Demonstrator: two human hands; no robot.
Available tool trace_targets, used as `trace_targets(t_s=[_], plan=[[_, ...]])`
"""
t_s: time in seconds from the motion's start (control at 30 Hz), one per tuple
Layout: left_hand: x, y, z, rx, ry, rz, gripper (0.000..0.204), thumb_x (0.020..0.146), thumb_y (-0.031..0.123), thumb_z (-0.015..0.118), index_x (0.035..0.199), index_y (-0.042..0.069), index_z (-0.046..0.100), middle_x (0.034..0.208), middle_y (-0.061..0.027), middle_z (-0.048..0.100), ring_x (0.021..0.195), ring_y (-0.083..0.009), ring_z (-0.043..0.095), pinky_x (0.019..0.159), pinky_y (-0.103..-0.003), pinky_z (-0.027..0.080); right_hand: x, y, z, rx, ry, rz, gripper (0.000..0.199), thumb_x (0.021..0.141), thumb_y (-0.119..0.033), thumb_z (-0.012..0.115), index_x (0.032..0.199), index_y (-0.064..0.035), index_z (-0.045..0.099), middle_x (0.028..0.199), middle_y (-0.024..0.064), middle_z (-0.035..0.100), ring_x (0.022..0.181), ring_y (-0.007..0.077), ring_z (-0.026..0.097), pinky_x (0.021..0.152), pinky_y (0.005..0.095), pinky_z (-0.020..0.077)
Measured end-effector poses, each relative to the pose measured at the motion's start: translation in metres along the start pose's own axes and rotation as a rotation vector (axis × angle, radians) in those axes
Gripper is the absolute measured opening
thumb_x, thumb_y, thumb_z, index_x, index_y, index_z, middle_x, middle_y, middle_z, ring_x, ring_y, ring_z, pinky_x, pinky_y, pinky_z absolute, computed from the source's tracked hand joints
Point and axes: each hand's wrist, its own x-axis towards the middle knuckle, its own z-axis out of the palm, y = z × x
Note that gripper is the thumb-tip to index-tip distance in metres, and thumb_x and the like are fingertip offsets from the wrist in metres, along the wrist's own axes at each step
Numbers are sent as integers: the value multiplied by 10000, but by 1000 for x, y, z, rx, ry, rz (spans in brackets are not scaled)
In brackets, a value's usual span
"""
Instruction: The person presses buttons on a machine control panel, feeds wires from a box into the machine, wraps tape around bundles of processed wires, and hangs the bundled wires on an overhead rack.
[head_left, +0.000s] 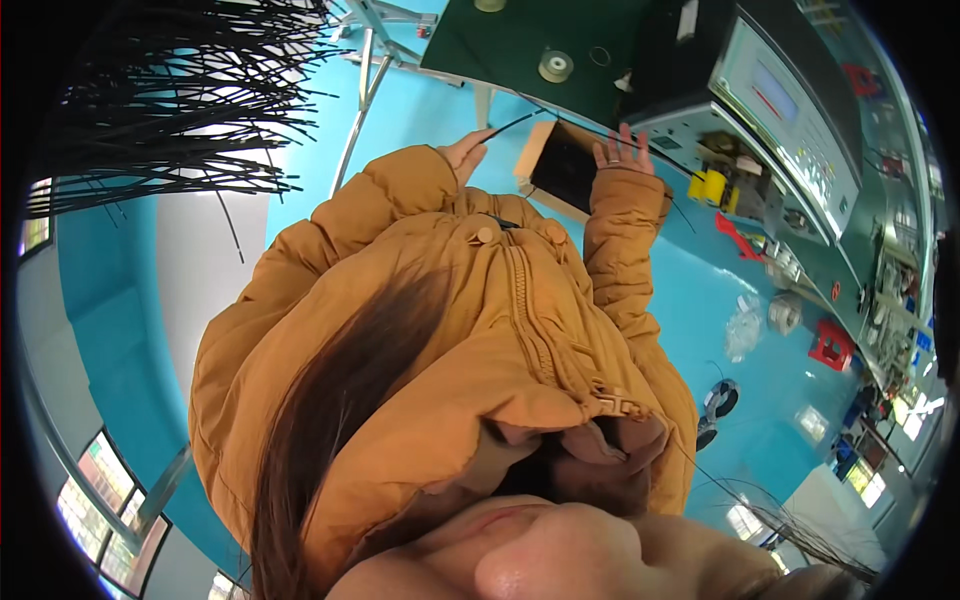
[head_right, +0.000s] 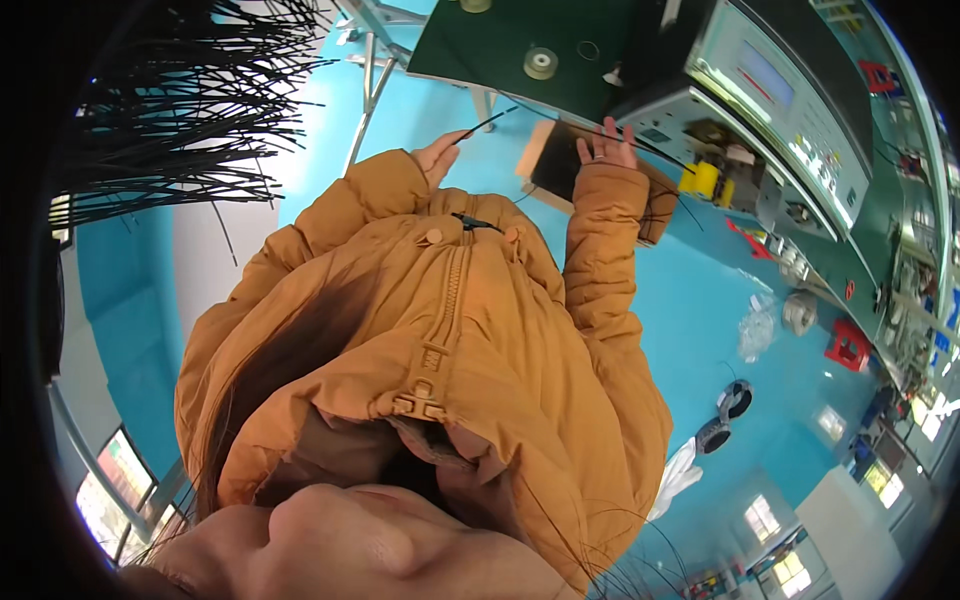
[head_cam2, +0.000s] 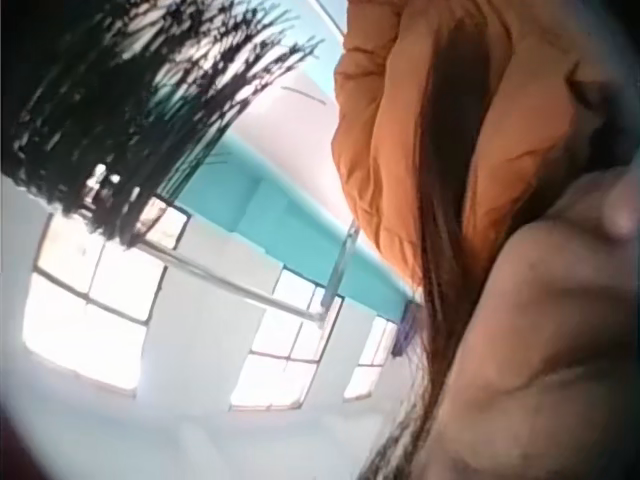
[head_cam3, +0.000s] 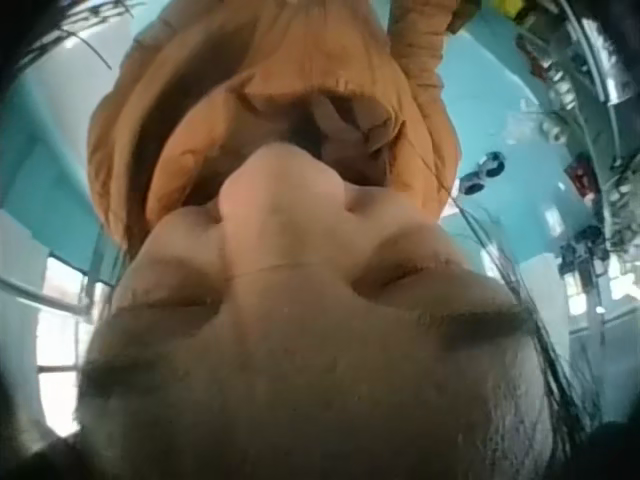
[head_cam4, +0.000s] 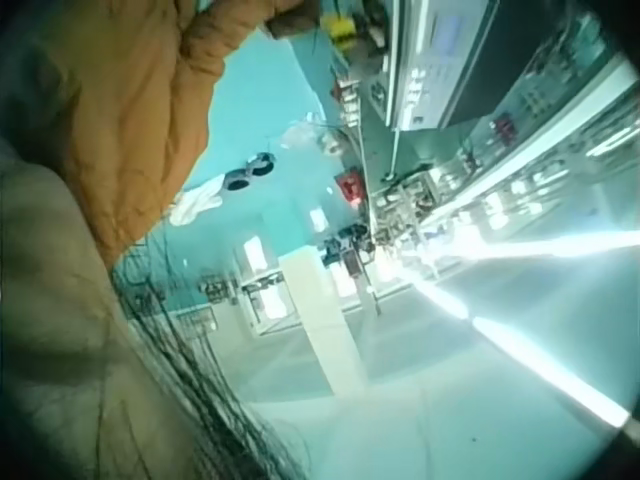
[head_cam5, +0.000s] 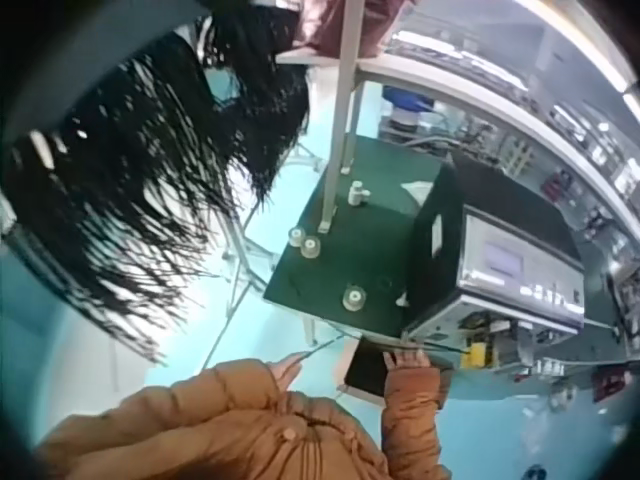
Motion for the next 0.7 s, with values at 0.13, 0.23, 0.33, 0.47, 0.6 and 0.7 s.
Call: trace_targets(t_s=[0.13, 0.23, 0.33, 0.47, 0.6, 0.7], plan=[[-2, 16, -16, 117, 73, 113, 307, 858, 275, 323, 1113, 141, 428, 438, 36, 279, 384, -64, 280, 395, -204, 280, 10, 3, 26, 84, 177, -5, 250, 819, -340, 364, 948, -152, 467, 1116, 45, 447, 1071, 256, 371, 819, 468, 313], [2, 12, -23, 13, 50, 183, 301, 859, 262, 319, 1113, 144, 431, 421, 30, 288, 370, -63, 294, 388, -201, 283, 15, 26, 10, 131, 44, -21, 315, 842, -358, 300, 975, -125, 465, 949, 73, 550, 924, 234, 490, 782, 420, 368], [15, 14, -23, -31, 66, 196, 288, 857, 248, 325, 1098, 144, 445, 417, 29, 294, 367, -61, 311, 393, -198, 294, 11, 60, 7, -439, 96, 74, 291, 814, -346, 367, 872, -88, 487, 773, 54, 589, 732, 232, 539, 659, 382, 414], [30, 25, -29, 52, -19, 129, 281, 859, 242, 318, 1074, 125, 457, 442, 25, 354, 396, -69, 345, 417, -208, 316, -29, 69, 58, -1790, -437, -301, 310, 612, -36, 564, 905, -57, 464, 826, 38, 586, 788, 226, 542, 669, 312, 426], [63, -1, 1, -317, -109, -47, 294, 858, 250, 321, 1042, 68, 462, 670, -36, 513, 603, -111, 477, 572, -230, 398, -38, 65, 88, -1804, -688, 139, 257, 679, -17, 481, 927, -85, 478, 868, 79, 562, 779, 254, 533, 674, 321, 416], [80, 2, 18, -569, -99, -131, 317, 852, 257, 332, 1029, 27, 461, 828, -90, 554, 733, -154, 522, 663, -259, 427, -40, 50, 116, -1626, -532, 539, 240, 704, -33, 475, 936, -94, 488, 882, 104, 553, 769, 263, 535, 706, 306, 406]])
